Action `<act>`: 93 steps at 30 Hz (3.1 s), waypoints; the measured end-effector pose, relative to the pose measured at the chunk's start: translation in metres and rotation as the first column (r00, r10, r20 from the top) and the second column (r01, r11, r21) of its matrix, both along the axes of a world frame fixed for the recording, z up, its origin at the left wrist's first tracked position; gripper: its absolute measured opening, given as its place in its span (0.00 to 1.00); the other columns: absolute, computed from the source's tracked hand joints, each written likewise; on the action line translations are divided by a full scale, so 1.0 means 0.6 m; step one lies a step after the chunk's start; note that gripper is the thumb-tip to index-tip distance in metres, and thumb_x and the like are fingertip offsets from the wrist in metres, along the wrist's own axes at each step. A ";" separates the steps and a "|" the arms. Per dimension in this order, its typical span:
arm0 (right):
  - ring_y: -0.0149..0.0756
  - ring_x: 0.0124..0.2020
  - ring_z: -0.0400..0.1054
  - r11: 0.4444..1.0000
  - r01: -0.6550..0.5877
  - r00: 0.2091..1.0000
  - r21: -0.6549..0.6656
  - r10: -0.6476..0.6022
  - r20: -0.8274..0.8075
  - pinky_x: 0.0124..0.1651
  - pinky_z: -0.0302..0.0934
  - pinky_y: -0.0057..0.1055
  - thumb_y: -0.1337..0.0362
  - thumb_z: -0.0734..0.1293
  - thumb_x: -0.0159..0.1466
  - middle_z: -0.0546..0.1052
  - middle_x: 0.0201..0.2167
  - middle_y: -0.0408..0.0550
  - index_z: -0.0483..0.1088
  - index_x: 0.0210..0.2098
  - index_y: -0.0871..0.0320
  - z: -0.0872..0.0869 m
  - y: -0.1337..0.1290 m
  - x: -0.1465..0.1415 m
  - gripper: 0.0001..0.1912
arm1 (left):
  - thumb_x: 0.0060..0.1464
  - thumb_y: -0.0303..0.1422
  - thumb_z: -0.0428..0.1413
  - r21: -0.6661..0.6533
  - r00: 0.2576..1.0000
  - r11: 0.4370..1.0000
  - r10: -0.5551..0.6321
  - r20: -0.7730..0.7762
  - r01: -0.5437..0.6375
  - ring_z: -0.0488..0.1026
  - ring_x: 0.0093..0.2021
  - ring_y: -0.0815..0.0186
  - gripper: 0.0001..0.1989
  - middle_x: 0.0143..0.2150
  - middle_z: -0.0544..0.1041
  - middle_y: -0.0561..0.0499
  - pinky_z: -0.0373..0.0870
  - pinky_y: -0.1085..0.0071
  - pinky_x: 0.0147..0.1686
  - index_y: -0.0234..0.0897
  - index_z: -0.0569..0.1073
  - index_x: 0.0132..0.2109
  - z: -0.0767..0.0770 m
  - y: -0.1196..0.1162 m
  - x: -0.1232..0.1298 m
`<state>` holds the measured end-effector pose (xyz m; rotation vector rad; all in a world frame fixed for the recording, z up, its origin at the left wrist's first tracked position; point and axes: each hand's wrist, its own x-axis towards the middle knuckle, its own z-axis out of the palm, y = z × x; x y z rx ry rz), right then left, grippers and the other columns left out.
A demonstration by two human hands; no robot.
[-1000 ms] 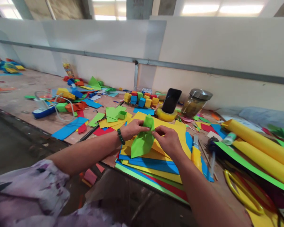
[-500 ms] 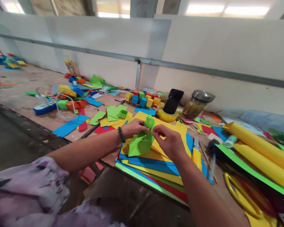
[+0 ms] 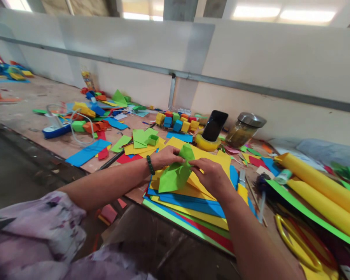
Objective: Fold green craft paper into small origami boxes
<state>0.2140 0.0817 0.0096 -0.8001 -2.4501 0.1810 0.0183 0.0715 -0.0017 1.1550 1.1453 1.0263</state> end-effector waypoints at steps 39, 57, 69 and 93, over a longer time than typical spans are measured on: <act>0.40 0.33 0.77 0.967 0.044 0.990 -0.250 -0.076 -0.119 0.37 0.70 0.33 0.61 0.69 0.58 0.82 0.33 0.45 0.79 0.37 0.54 0.007 -0.002 0.001 0.09 | 0.37 0.18 0.61 -0.016 0.990 0.992 -0.126 0.058 0.127 0.71 0.25 0.73 0.10 0.26 0.75 0.54 0.69 0.75 0.32 0.29 0.73 0.32 0.015 -0.010 -0.002; 0.39 0.26 0.72 0.923 0.218 0.917 -0.317 -0.305 -0.257 0.33 0.67 0.36 0.60 0.68 0.56 0.77 0.25 0.45 0.65 0.50 0.58 0.007 0.002 -0.008 0.23 | 0.45 0.39 0.64 -0.064 0.985 0.988 -0.133 0.109 0.141 0.71 0.27 0.73 0.16 0.32 0.76 0.51 0.66 0.76 0.29 0.33 0.76 0.39 0.026 -0.010 -0.013; 0.39 0.27 0.74 0.838 0.112 0.818 -0.534 -0.383 -0.429 0.37 0.69 0.39 0.58 0.71 0.53 0.79 0.27 0.46 0.66 0.46 0.58 -0.004 0.016 -0.006 0.23 | 0.43 0.39 0.65 -0.067 0.977 0.979 -0.186 0.108 0.194 0.73 0.31 0.70 0.22 0.38 0.78 0.49 0.67 0.75 0.29 0.35 0.75 0.46 0.026 -0.012 -0.014; 0.37 0.28 0.71 0.864 0.137 0.811 -0.485 -0.379 -0.445 0.34 0.65 0.35 0.58 0.70 0.54 0.78 0.28 0.47 0.68 0.44 0.59 0.000 0.006 -0.013 0.20 | 0.46 0.29 0.57 -0.110 0.993 0.990 -0.082 0.088 0.092 0.72 0.26 0.72 0.10 0.32 0.76 0.51 0.67 0.76 0.27 0.33 0.74 0.38 0.033 -0.013 -0.012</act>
